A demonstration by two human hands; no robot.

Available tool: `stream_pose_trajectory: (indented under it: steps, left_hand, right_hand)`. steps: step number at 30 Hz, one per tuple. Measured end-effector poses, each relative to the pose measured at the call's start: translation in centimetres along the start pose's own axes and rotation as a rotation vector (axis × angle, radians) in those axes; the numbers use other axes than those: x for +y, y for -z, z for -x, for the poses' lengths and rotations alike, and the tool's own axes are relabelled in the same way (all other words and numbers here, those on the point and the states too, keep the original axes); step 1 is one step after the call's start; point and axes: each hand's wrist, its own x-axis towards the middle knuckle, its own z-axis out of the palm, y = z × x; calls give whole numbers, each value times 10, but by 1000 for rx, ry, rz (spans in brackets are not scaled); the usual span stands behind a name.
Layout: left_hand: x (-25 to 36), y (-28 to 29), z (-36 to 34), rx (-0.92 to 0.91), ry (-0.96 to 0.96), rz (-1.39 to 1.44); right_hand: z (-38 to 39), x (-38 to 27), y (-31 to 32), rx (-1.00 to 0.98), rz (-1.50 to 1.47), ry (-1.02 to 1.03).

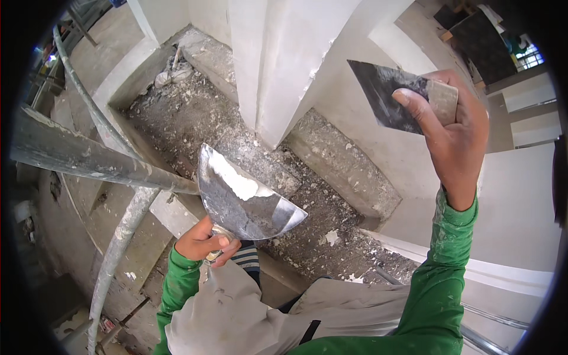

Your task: The person sits on a concrete staircase and uses a trowel and a smaller scraper to apply and smooth white plaster onto the stair risers and the adjacent wall. They repeatedly scoop plaster from the trowel onto the scraper and spread it evenly across the surfaces.

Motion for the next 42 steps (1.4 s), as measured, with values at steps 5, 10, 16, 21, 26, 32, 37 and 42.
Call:
stream_pose_trajectory:
  steps: [5, 10, 16, 21, 26, 32, 37, 42]
  left_hand:
    - [-8, 2, 26, 95, -23, 10]
    - [-7, 0, 46, 225, -42, 27]
    - [-9, 3, 58, 288, -97, 64]
    - [-12, 8, 61, 287, -150, 50]
    - [-13, 11, 60, 310, -144, 41]
    - [-12, 13, 62, 350, -136, 38]
    - [-14, 16, 63, 367, -130, 44]
    - [-15, 17, 66, 391, -134, 62]
  right_hand:
    - [-44, -39, 2, -5, 7, 51]
    - [-59, -52, -4, -12, 251, 97]
    - [-62, -40, -24, -19, 334, 80]
    - [-43, -1, -57, 32, 487, 274]
    - [-21, 15, -87, 4, 452, 193]
    - [7, 39, -136, 23, 402, 216]
    - [33, 65, -180, -17, 361, 159]
    - [62, 87, -224, -9, 306, 123]
